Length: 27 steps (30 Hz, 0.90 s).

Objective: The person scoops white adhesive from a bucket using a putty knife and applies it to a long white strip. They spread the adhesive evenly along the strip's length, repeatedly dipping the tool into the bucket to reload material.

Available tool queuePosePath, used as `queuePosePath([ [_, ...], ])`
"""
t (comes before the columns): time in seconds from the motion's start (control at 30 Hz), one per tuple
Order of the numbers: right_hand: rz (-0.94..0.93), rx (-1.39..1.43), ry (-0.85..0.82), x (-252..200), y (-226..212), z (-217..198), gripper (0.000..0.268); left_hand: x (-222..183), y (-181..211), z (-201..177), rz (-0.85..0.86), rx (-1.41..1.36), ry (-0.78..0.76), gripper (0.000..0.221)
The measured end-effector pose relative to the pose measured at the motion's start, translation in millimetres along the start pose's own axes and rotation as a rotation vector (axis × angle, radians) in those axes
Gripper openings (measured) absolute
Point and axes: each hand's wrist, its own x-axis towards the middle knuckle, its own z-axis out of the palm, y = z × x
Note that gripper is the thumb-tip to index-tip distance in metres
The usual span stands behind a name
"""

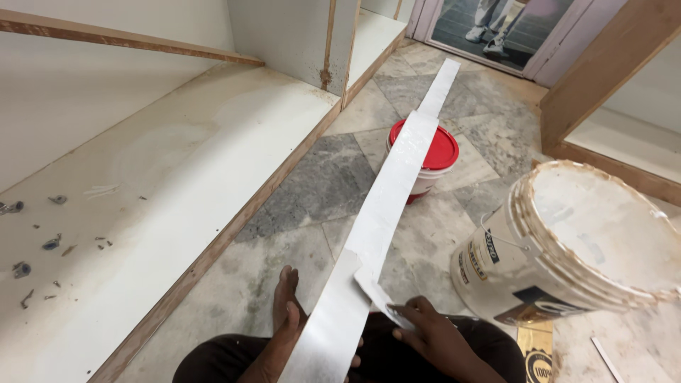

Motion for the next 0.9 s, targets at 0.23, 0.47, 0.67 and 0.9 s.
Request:
queuePosePath([
  [0.23, -0.156, 0.294, -0.043, -37, 28, -49, 0.026, -23, 8, 23, -0.148, -0.131, -0.309, 0.117],
  [0.47, 0.026, 0.398, 0.176, 99, 82, -88, 0.042, -22, -1, 30, -0.186, -0.112, -0.219, 0.116],
  [0.67, 0.026, 0.361, 0.017, 115, 91, -65, 0.044, 4, -34, -31, -0.049, -0.001, -0.265, 0.125],
  [0.9, -0.119, 0.381, -0.173, 93, 60, -44, 0.038, 21, -47, -45, -0.071, 0.226, 0.135, 0.131],
])
